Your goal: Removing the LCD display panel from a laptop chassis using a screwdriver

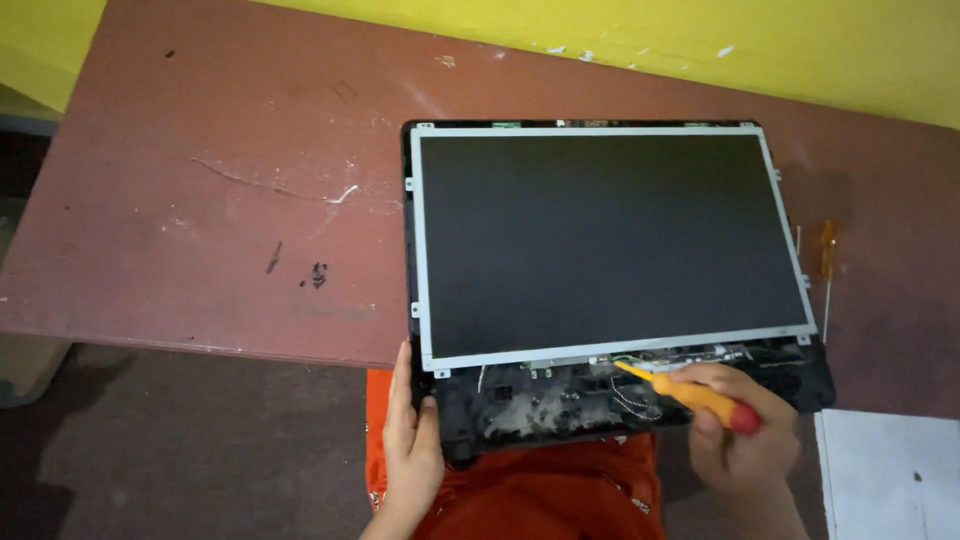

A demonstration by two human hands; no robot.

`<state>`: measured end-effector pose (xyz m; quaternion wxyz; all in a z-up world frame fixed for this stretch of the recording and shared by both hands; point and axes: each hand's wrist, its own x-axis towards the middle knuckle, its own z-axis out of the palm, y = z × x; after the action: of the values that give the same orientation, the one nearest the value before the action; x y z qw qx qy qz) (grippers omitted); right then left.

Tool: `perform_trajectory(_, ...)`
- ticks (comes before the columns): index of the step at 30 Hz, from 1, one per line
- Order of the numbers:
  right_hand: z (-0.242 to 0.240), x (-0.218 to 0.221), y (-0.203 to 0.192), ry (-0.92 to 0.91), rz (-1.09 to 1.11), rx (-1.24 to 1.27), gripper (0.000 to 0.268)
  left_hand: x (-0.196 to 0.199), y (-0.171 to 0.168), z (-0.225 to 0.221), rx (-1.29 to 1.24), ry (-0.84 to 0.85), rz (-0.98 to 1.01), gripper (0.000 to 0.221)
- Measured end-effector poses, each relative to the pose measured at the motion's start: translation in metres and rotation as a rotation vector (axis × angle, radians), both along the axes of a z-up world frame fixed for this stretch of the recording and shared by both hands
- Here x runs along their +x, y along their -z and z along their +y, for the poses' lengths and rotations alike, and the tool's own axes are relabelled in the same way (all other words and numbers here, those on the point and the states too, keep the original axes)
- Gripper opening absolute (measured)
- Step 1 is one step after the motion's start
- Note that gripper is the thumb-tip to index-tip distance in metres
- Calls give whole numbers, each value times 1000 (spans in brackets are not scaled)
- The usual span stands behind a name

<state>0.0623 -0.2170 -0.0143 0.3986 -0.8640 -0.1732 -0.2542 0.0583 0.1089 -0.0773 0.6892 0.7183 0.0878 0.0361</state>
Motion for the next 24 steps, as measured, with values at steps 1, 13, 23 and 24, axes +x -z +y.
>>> perform_trajectory(1,0,3,7,-60,8,28,27,1,-2,0,-23,-19,23,66)
perform_trajectory(13,12,14,29,-86,97,26,27,1,-4,-2,39,-25,59,66)
perform_trajectory(23,-8,7,-28,291,-114,57,38,0,3,-1,51,-12,7,63)
perform_trajectory(24,-18,6,-16,293,-90,9,37,2,-1,-2,25,-30,46,65)
